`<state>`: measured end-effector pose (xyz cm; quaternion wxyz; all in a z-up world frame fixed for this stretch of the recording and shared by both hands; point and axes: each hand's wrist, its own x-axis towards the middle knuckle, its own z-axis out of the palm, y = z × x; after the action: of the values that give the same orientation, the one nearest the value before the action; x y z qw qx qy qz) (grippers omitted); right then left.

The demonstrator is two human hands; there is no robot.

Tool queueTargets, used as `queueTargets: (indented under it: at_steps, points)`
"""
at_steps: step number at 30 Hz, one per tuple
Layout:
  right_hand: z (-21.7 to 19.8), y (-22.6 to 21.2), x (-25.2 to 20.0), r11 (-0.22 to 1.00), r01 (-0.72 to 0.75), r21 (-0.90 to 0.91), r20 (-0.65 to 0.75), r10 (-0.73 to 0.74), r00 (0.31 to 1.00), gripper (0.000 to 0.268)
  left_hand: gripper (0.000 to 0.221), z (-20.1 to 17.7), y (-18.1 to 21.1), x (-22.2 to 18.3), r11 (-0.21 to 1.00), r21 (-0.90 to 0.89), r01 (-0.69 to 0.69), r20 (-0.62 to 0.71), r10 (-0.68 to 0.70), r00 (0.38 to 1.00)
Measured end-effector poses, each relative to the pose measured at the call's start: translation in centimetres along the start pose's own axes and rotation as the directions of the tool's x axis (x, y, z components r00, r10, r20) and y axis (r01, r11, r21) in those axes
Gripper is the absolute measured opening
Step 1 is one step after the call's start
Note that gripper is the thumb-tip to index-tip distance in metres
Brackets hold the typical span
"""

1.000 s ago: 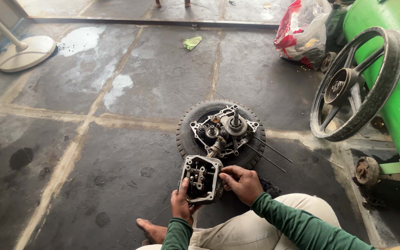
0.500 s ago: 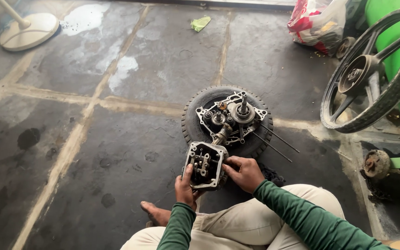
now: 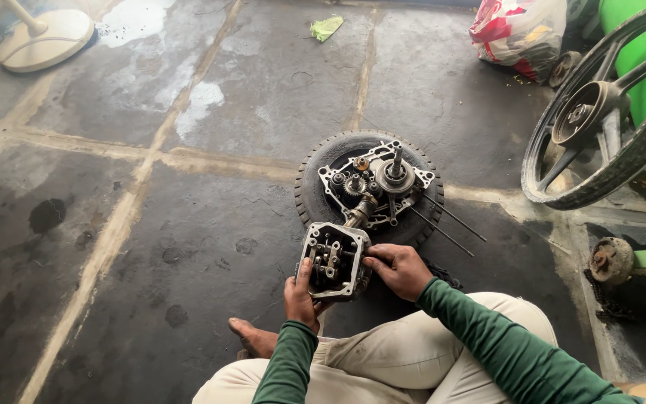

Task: Repairing and assembling motorcycle engine components on a workshop floor.

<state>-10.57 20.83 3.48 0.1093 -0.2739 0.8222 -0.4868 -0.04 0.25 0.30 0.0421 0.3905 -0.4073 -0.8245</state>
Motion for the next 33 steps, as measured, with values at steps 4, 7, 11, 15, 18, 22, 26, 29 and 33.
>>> queueTargets:
  at_steps: [4, 7, 11, 15, 18, 22, 26, 29, 33]
  points:
    - [-0.7, -0.1, 0.3, 1.000, -0.023, 0.011, 0.069, 0.022, 0.997, 0.029, 0.070, -0.1, 0.0, 0.0, 0.999, 0.037, -0.009, -0.006, 0.009, 1.000]
    - [-1.1, -0.4, 0.3, 0.998, 0.011, -0.068, 0.074, -0.006, 0.997, 0.028, 0.072, -0.3, -0.2, 0.2, 0.999, 0.048, -0.024, 0.004, 0.024, 1.000]
    - [-1.1, -0.4, -0.3, 0.998, 0.057, 0.014, 0.104, -0.058, 0.993, 0.025, 0.070, -0.2, 0.1, 0.0, 1.000, 0.011, 0.002, 0.010, -0.002, 1.000]
    - [-0.7, -1.3, -0.9, 0.985, 0.145, -0.099, 0.134, -0.131, 0.982, 0.021, 0.068, -0.3, 0.0, 0.0, 1.000, 0.000, 0.002, 0.032, -0.002, 0.999]
    - [-1.4, -1.5, -0.4, 0.992, 0.063, -0.106, 0.081, -0.054, 0.995, 0.021, 0.068, -0.3, -0.1, 0.2, 1.000, 0.017, 0.003, 0.014, -0.003, 1.000]
    - [-3.3, -1.6, -0.1, 0.994, -0.059, -0.097, 0.094, 0.069, 0.993, 0.020, 0.065, -0.2, -0.1, 0.1, 1.000, 0.001, 0.010, -0.003, -0.010, 1.000]
    - [-5.5, -1.7, 0.1, 0.996, -0.049, 0.075, 0.034, 0.047, 0.998, 0.021, 0.064, -0.2, -0.1, 0.2, 1.000, -0.011, 0.008, 0.003, -0.008, 1.000]
    - [-6.1, 0.0, 0.6, 0.904, -0.157, 0.397, 0.086, 0.134, 0.987, 0.018, 0.063, -0.3, -0.3, 0.4, 1.000, -0.029, 0.004, 0.003, -0.004, 1.000]
    - [-5.5, -2.0, 0.9, 0.476, -0.375, 0.796, 0.259, 0.291, 0.921, 0.018, 0.064, -0.1, -0.2, 0.4, 0.999, 0.015, -0.030, -0.016, 0.031, 0.999]
